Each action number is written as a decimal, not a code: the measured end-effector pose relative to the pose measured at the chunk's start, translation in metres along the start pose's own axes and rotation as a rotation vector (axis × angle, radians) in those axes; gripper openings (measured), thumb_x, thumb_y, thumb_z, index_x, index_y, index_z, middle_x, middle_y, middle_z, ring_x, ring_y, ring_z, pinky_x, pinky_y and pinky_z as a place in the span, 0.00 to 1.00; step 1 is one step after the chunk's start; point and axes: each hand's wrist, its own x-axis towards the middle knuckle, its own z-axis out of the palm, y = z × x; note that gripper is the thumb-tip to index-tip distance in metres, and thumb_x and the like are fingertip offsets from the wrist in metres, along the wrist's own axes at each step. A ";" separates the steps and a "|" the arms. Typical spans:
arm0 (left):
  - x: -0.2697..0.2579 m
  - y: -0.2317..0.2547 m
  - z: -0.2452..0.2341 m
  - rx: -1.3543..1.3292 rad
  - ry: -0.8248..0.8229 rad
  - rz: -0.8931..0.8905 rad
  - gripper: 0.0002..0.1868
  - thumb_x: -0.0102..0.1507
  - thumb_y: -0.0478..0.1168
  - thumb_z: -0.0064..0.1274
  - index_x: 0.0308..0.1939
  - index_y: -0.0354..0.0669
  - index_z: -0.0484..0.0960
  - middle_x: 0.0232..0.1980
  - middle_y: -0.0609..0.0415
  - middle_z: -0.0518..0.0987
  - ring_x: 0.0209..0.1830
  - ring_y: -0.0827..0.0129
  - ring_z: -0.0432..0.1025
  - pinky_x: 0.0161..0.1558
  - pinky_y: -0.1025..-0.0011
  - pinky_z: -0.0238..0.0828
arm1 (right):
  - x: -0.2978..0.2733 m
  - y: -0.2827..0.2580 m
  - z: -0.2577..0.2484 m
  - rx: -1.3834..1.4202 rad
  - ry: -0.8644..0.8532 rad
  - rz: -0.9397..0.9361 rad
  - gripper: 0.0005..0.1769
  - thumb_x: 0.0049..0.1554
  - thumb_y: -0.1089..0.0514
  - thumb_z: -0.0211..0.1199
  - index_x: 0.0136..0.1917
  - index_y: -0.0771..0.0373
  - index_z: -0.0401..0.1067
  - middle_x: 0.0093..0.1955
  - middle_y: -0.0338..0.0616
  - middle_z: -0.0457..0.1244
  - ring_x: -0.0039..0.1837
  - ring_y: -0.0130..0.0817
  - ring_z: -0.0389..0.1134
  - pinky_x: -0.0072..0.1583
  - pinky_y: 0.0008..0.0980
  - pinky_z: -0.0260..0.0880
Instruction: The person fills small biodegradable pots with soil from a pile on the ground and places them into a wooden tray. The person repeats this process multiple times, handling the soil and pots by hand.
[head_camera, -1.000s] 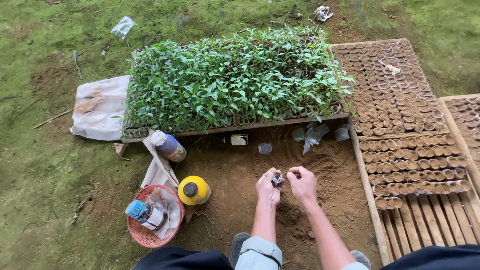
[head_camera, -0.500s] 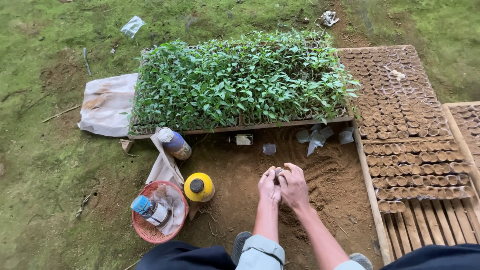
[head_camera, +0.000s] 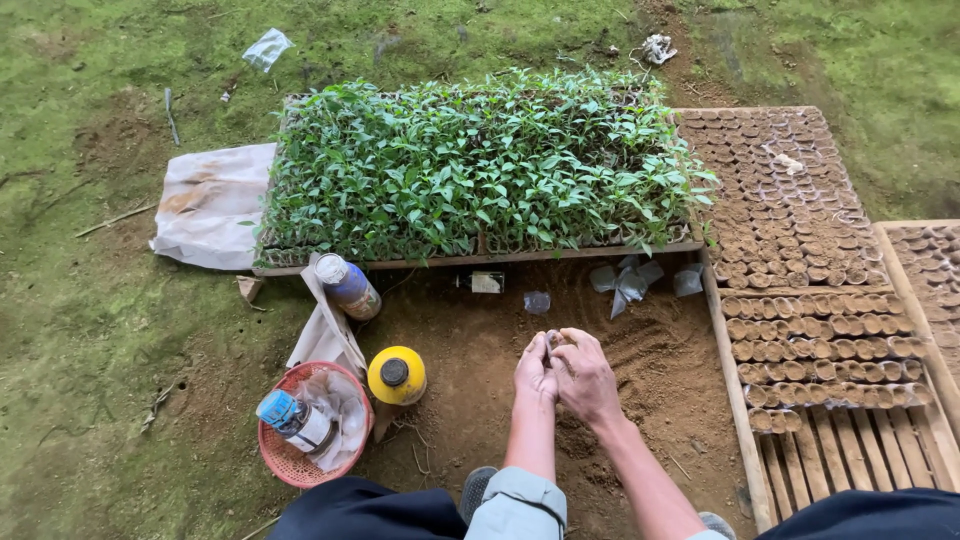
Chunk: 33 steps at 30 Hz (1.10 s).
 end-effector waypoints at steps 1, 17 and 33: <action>-0.008 0.002 0.007 -0.002 0.000 0.001 0.06 0.66 0.31 0.57 0.47 0.34 0.81 0.48 0.31 0.84 0.46 0.45 0.82 0.48 0.52 0.85 | 0.001 0.002 -0.001 0.000 -0.001 -0.002 0.01 0.54 0.60 0.66 0.41 0.56 0.77 0.62 0.45 0.67 0.68 0.47 0.67 0.69 0.45 0.66; -0.101 0.044 0.064 0.209 0.112 -0.012 0.13 0.73 0.39 0.41 0.54 0.34 0.78 0.50 0.33 0.82 0.43 0.47 0.79 0.44 0.57 0.83 | -0.058 0.035 0.033 -0.361 -0.440 0.225 0.31 0.57 0.51 0.62 0.71 0.62 0.62 0.76 0.63 0.53 0.77 0.60 0.55 0.75 0.55 0.59; -0.125 0.036 0.085 0.200 -0.027 -0.044 0.17 0.73 0.36 0.39 0.63 0.30 0.70 0.56 0.34 0.78 0.52 0.50 0.76 0.47 0.61 0.79 | 0.007 -0.033 -0.039 0.110 -0.434 1.185 0.08 0.61 0.68 0.64 0.52 0.67 0.81 0.49 0.53 0.74 0.36 0.29 0.68 0.41 0.22 0.72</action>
